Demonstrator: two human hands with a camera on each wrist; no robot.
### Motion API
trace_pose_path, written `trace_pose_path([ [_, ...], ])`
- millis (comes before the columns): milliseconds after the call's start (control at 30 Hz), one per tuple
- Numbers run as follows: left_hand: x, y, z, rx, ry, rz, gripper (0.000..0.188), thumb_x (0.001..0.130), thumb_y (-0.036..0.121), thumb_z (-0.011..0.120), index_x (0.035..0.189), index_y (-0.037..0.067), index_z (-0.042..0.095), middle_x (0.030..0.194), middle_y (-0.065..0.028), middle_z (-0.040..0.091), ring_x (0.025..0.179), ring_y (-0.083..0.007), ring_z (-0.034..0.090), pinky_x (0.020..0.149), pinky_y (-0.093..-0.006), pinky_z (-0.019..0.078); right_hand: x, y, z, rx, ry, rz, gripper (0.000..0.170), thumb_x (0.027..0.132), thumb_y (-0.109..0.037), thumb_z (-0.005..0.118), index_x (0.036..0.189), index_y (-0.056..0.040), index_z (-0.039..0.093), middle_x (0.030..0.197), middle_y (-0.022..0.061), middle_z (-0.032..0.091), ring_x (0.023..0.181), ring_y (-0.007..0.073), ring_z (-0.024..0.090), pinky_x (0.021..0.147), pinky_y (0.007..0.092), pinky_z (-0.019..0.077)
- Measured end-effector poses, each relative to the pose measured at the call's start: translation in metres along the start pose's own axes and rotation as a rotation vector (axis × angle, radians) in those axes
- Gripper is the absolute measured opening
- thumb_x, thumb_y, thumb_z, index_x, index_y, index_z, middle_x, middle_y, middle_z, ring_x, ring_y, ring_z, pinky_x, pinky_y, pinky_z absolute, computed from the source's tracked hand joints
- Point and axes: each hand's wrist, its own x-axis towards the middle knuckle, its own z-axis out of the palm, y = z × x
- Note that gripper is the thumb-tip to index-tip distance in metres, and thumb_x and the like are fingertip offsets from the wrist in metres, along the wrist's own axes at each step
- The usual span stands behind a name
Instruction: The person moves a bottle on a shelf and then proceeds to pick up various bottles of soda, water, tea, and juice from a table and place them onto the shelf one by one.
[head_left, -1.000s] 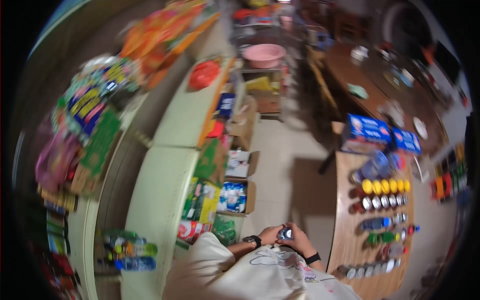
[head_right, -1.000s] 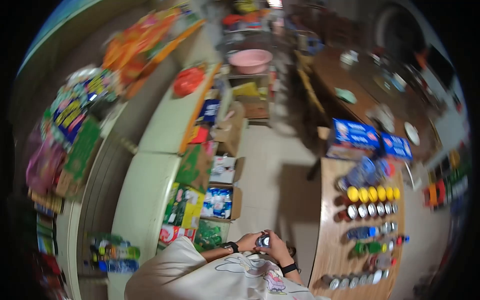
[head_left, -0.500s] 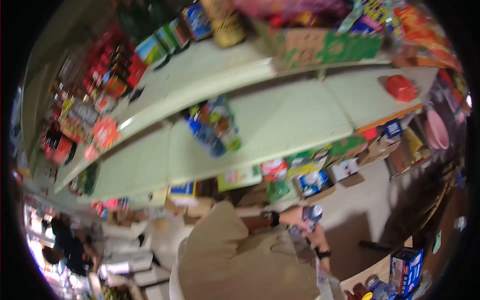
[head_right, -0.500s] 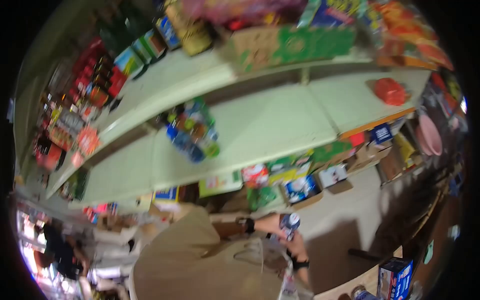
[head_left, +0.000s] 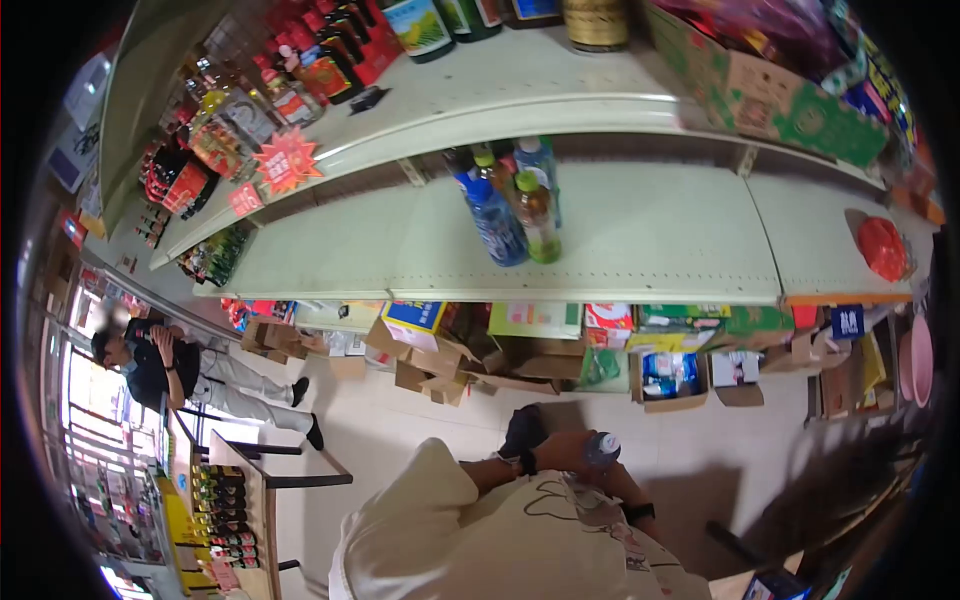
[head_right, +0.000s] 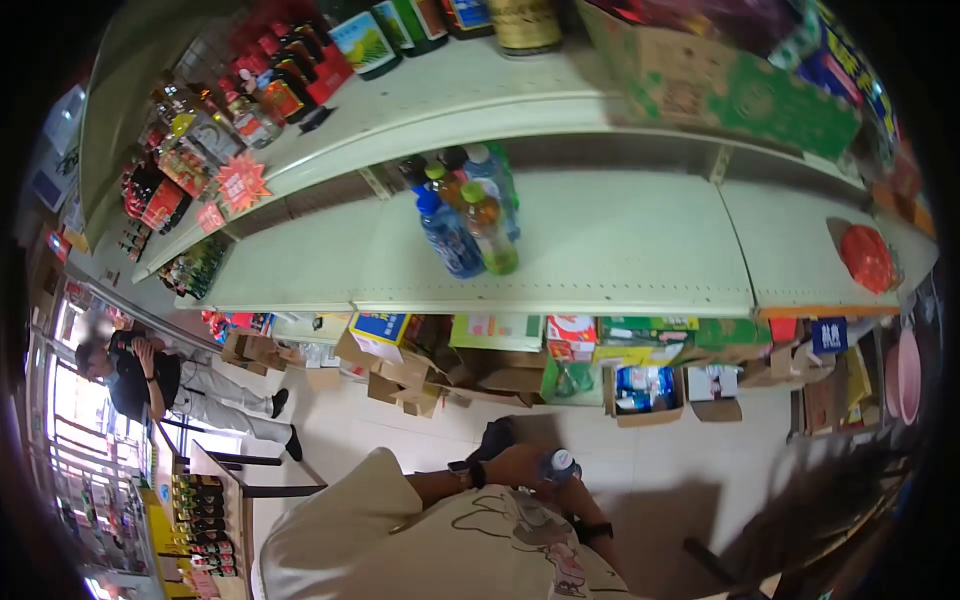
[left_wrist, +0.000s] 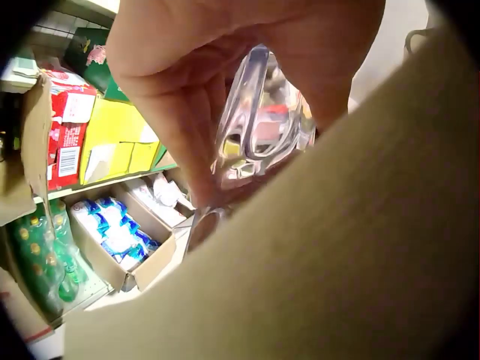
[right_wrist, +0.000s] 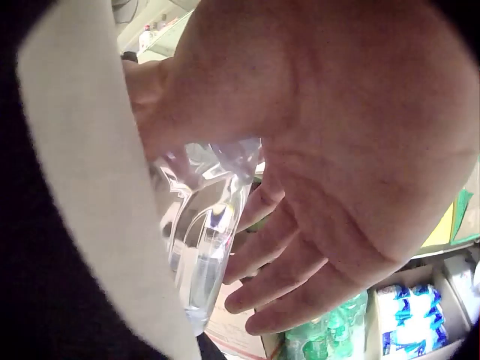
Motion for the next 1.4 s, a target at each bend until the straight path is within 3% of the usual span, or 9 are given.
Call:
trace_pose_path([
  [200,-0.024,-0.025,-0.056,-0.022,0.031,-0.147,0.074,0.065,0.057,0.077,0.117,0.009,0.057,0.099,-0.0179,0.067,0.093,-0.0371,0.065,0.081,-0.0419,0.0513,0.052,-0.081,-0.015,0.33,-0.03,0.346,0.063,0.074,-0.028,0.082,0.127,-0.0068,0.055,0.114,0.012,0.066,0.102,0.0246,0.064,0.086,0.0379,0.0523],
  [233,-0.032,-0.019,-0.076,-0.056,0.165,-0.008,0.071,0.065,0.059,0.077,0.111,0.007,0.059,0.096,-0.0168,0.068,0.089,-0.0355,0.065,0.079,-0.0409,0.0517,0.071,-0.076,-0.012,0.246,-0.05,0.243,0.067,0.07,-0.025,0.085,0.127,-0.0071,0.055,0.114,0.0109,0.066,0.102,0.0225,0.064,0.085,0.037,0.0527],
  [400,-0.065,-0.014,-0.167,-0.173,0.251,-0.215,0.06,0.065,0.043,0.085,0.109,0.006,0.065,0.097,-0.01,0.071,0.084,-0.0189,0.067,0.079,-0.032,0.0518,0.139,-0.133,-0.007,0.137,-0.15,0.056,0.077,0.07,-0.022,0.086,0.133,-0.0054,0.046,0.115,0.0113,0.065,0.103,0.0217,0.063,0.088,0.0354,0.051],
  [533,-0.081,-0.054,-0.213,-0.327,0.579,0.096,0.054,0.066,0.033,0.086,0.108,0.005,0.066,0.094,-0.0093,0.071,0.083,-0.0184,0.068,0.08,-0.0305,0.0523,0.19,-0.187,0.011,0.284,0.043,-0.087,0.074,0.075,-0.019,0.082,0.135,-0.0047,0.041,0.124,0.0124,0.059,0.111,0.0197,0.059,0.095,0.0333,0.0465],
  [667,-0.091,-0.06,-0.286,-0.099,0.799,0.075,0.074,0.06,0.043,0.086,0.117,0.003,0.059,0.097,-0.0149,0.07,0.088,-0.0279,0.07,0.079,-0.0358,0.0534,0.247,-0.233,0.027,0.319,0.266,-0.205,0.064,0.082,-0.017,0.076,0.133,-0.0031,0.041,0.118,0.0123,0.059,0.105,0.0195,0.061,0.084,0.0326,0.0529],
  [967,-0.014,-0.106,-0.426,-0.027,0.987,0.253,0.063,0.058,0.029,0.089,0.107,-0.001,0.062,0.098,-0.0174,0.069,0.09,-0.0311,0.068,0.08,-0.037,0.053,0.337,-0.252,0.034,0.07,0.359,-0.317,0.062,0.085,-0.022,0.07,0.136,-0.0026,0.041,0.127,0.0182,0.052,0.112,0.0266,0.056,0.086,0.0333,0.0504],
  [1233,0.042,-0.113,-0.455,0.011,0.913,0.192,0.053,0.062,0.025,0.087,0.102,-0.001,0.063,0.092,-0.0122,0.071,0.084,-0.0222,0.07,0.078,-0.033,0.0528,0.345,-0.224,0.032,0.023,0.471,-0.318,0.056,0.084,-0.022,0.07,0.131,-0.0029,0.047,0.126,0.0182,0.054,0.108,0.0284,0.059,0.09,0.0347,0.0482],
  [1300,0.059,-0.124,-0.457,0.06,0.999,0.129,0.057,0.058,0.029,0.088,0.1,-0.003,0.063,0.097,-0.0212,0.068,0.088,-0.0345,0.067,0.079,-0.0395,0.0532,0.339,-0.221,0.033,0.031,0.419,-0.214,0.052,0.084,-0.021,0.07,0.129,-0.0033,0.049,0.125,0.017,0.054,0.107,0.0281,0.06,0.089,0.0341,0.0486],
  [1400,0.064,-0.119,-0.459,0.047,0.962,0.157,0.059,0.059,0.028,0.088,0.1,-0.005,0.061,0.098,-0.0228,0.068,0.089,-0.0351,0.067,0.079,-0.0397,0.0531,0.337,-0.216,0.039,-0.007,0.467,-0.229,0.047,0.084,-0.02,0.069,0.125,-0.0033,0.052,0.122,0.0157,0.056,0.102,0.0282,0.062,0.087,0.0346,0.0491],
])
